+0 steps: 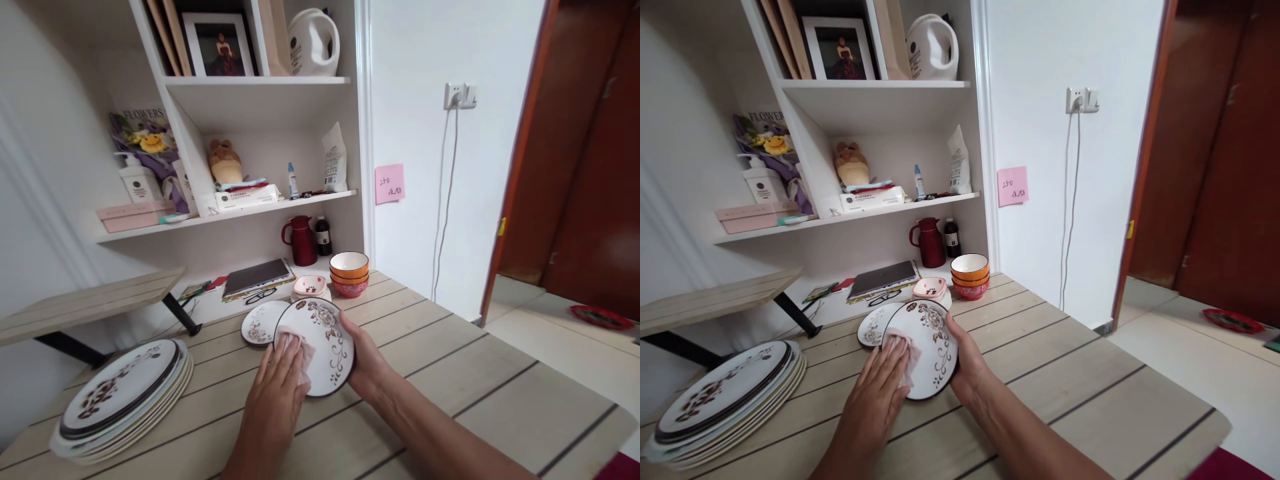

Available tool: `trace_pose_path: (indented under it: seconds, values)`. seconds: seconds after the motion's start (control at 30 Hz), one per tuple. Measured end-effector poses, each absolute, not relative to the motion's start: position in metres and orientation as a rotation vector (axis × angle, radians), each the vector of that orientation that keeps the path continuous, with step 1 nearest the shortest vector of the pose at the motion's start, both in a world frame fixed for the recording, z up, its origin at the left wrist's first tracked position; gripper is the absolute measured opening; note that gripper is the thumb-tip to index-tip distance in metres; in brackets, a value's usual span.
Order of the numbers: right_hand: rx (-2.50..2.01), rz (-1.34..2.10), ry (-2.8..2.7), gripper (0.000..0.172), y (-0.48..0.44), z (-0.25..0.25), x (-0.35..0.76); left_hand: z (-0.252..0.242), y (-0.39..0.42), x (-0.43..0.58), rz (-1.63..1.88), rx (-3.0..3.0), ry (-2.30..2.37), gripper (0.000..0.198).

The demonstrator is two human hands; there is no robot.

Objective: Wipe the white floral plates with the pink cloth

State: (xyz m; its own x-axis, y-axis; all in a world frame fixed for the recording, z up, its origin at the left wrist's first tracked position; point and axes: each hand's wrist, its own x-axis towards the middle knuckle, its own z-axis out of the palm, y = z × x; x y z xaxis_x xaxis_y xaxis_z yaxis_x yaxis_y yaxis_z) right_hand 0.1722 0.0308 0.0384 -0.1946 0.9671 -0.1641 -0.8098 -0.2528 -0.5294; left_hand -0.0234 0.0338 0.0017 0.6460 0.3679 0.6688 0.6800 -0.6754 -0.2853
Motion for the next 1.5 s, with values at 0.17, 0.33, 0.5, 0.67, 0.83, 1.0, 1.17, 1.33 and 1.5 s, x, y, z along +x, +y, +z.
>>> trace_pose_path:
  seconds: [0.17, 0.33, 0.5, 0.67, 0.83, 1.0, 1.17, 1.33, 1.5]
  values:
    - [-0.580, 1.814, -0.405, 0.051, 0.030, 0.029, 0.161, -0.010, 0.038, -0.024, -0.806, -2.333, -0.937, 0.060]
    - [-0.669, 1.854, -0.431, 0.051, 0.025, 0.024, 0.151, -0.017, 0.039, -0.025, -0.862, -2.361, -1.020, 0.065]
    - [-0.791, 1.893, -0.438, 0.054, 0.017, 0.025, 0.146, -0.013, 0.035, -0.025, -0.893, -2.432, -1.014, 0.065]
    - [-0.742, 1.914, -0.436, 0.053, 0.011, 0.024, 0.138, -0.007, 0.031, -0.025, -0.900, -2.512, -0.950, 0.063]
    - [-0.712, 1.962, -0.422, 0.052, 0.011, 0.022, 0.135, 0.001, 0.023, -0.021, -0.900, -2.580, -0.902, 0.062]
    - [-0.664, 1.994, -0.406, 0.053, 0.014, 0.025, 0.144, 0.011, 0.014, -0.014, -0.806, -2.679, -0.809, 0.062]
    - [-0.632, 2.047, -0.414, 0.051, 0.016, 0.029, 0.156, 0.019, 0.006, -0.008, -0.675, -2.778, -0.687, 0.058]
    - [-0.650, 2.047, -0.434, 0.056, 0.023, 0.031, 0.166, 0.030, 0.000, -0.007, -0.551, -2.847, -0.646, 0.054]
    - [-0.501, 1.852, -0.437, 0.054, 0.029, 0.039, 0.178, 0.029, 0.006, -0.013, -0.575, -2.687, -0.632, 0.046]
